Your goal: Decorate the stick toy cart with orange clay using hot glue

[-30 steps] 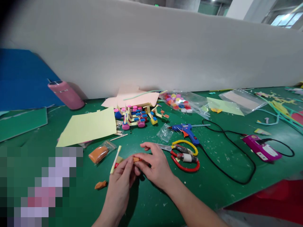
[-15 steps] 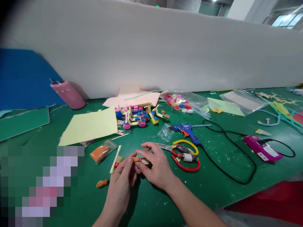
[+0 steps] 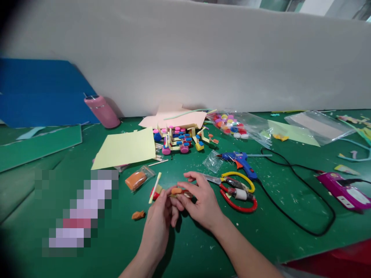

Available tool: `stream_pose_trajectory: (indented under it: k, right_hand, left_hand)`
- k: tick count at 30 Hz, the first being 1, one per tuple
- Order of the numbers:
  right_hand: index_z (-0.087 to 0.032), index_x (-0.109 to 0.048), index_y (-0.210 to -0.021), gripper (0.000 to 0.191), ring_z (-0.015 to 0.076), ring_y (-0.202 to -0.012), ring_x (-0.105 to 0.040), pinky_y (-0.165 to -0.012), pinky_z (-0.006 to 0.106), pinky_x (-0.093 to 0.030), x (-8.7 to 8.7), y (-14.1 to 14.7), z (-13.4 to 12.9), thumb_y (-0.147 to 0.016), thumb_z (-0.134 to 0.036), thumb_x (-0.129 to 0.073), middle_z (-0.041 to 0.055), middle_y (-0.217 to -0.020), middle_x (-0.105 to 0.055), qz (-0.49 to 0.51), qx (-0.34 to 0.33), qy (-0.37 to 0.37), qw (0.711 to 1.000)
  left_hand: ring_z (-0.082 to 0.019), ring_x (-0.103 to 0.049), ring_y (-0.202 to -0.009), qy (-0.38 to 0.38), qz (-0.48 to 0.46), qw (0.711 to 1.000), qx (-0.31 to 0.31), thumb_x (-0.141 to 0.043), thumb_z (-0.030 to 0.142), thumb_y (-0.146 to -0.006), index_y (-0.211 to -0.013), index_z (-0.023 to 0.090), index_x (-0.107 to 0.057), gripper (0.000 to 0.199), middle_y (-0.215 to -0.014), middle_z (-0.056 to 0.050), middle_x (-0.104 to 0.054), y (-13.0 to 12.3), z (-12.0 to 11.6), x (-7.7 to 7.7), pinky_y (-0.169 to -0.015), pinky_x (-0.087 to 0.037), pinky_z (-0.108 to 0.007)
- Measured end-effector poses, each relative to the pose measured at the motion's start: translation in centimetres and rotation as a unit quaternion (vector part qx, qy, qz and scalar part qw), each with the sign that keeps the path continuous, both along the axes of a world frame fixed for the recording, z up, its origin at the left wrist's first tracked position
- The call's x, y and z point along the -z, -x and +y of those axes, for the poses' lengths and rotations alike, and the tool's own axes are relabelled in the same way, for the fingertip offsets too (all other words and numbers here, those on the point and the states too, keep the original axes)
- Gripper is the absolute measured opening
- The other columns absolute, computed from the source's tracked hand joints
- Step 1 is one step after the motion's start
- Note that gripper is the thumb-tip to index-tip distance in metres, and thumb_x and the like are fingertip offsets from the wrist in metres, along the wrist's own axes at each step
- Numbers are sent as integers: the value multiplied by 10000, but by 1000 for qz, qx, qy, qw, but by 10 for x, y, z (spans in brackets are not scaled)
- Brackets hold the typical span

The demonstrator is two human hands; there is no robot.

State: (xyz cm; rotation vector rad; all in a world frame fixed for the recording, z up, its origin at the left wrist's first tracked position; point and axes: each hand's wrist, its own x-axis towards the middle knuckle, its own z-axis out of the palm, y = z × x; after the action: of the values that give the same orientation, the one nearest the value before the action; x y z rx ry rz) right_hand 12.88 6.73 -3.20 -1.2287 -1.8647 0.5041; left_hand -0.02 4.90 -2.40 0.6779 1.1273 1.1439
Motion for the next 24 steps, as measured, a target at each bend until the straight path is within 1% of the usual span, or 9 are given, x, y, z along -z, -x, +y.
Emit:
stream_pose_trajectory:
  k: [4, 7, 9, 12, 14, 16, 19, 22, 24]
  right_hand:
    - [-225, -593, -1091, 308, 228, -1047, -501, -883, 391, -447, -3, -1, -2, -785, -237, -558, 96, -1156, -491, 10, 6, -7, 1000]
    - [-221, -561, -1113, 323, 224, -1050, -498, -890, 387, -437, -5, -2, -4, -792, -205, -537, 93, -1132, -503, 37, 25, -20, 999]
    - [-215, -538, -1120, 326, 217, -1019, -507, -872, 379, -439, -6, -4, -4, -796, -182, -525, 92, -1102, -513, 62, 48, -29, 996]
    - [-211, -527, -1103, 298, 204, -932, -526, -808, 364, -454, -6, -5, -5, -807, -177, -512, 92, -1069, -520, 91, 78, -34, 992]
    - [-210, -530, -1085, 269, 195, -891, -530, -785, 359, -455, -6, -6, -5, -821, -180, -494, 89, -1048, -526, 97, 85, -34, 991]
    - [-211, -535, -1076, 251, 192, -875, -534, -778, 358, -457, -7, -6, -5, -834, -188, -473, 86, -1027, -534, 94, 85, -32, 991]
    - [-216, -539, -1082, 252, 196, -884, -542, -772, 356, -464, -8, -5, -4, -848, -204, -446, 85, -1019, -544, 85, 81, -29, 993]
    - [-223, -547, -1095, 267, 204, -939, -539, -806, 363, -461, -9, -6, -4, -852, -203, -438, 85, -1033, -550, 75, 70, -28, 994]
    - [-229, -558, -1094, 273, 208, -985, -529, -843, 370, -451, -9, -6, -5, -852, -191, -437, 82, -1049, -548, 69, 56, -27, 996]
  left_hand:
    - [-48, -378, -373, 7, -1, 1000, 0, -444, 419, -807, -938, 134, -594, 348, -581, 16, -583, 3, -4, 2, -395, -301, -189]
    - [-33, -367, -363, 10, 15, 1000, -9, -499, 376, -785, -1001, 151, -545, 315, -591, 28, -589, 4, -7, 2, -392, -289, -171]
    - [-21, -355, -354, 10, 33, 999, -16, -536, 370, -771, -946, 159, -535, 274, -597, 36, -578, 5, -10, 1, -380, -270, -161]
    - [-16, -332, -350, 15, 50, 998, -20, -560, 385, -762, -758, 163, -513, 227, -542, 57, -519, 7, -16, -2, -367, -250, -154]
    - [-23, -320, -368, 30, 46, 998, -19, -564, 402, -758, -663, 171, -472, 266, -492, 76, -446, 9, -20, -3, -367, -237, -147]
    - [-35, -317, -396, 44, 34, 998, -22, -566, 429, -751, -621, 181, -439, 308, -479, 83, -393, 11, -23, -4, -375, -233, -145]
    - [-47, -311, -415, 37, 41, 998, -17, -559, 470, -739, -571, 187, -403, 365, -475, 77, -370, 11, -23, -5, -386, -239, -158]
    - [-55, -300, -415, 23, 94, 995, -1, -539, 488, -742, -530, 186, -393, 397, -457, 72, -357, 11, -19, -4, -388, -236, -172]
    - [-60, -310, -422, 18, 119, 993, 5, -537, 474, -746, -532, 180, -422, 382, -464, 63, -382, 11, -16, -3, -395, -243, -175]
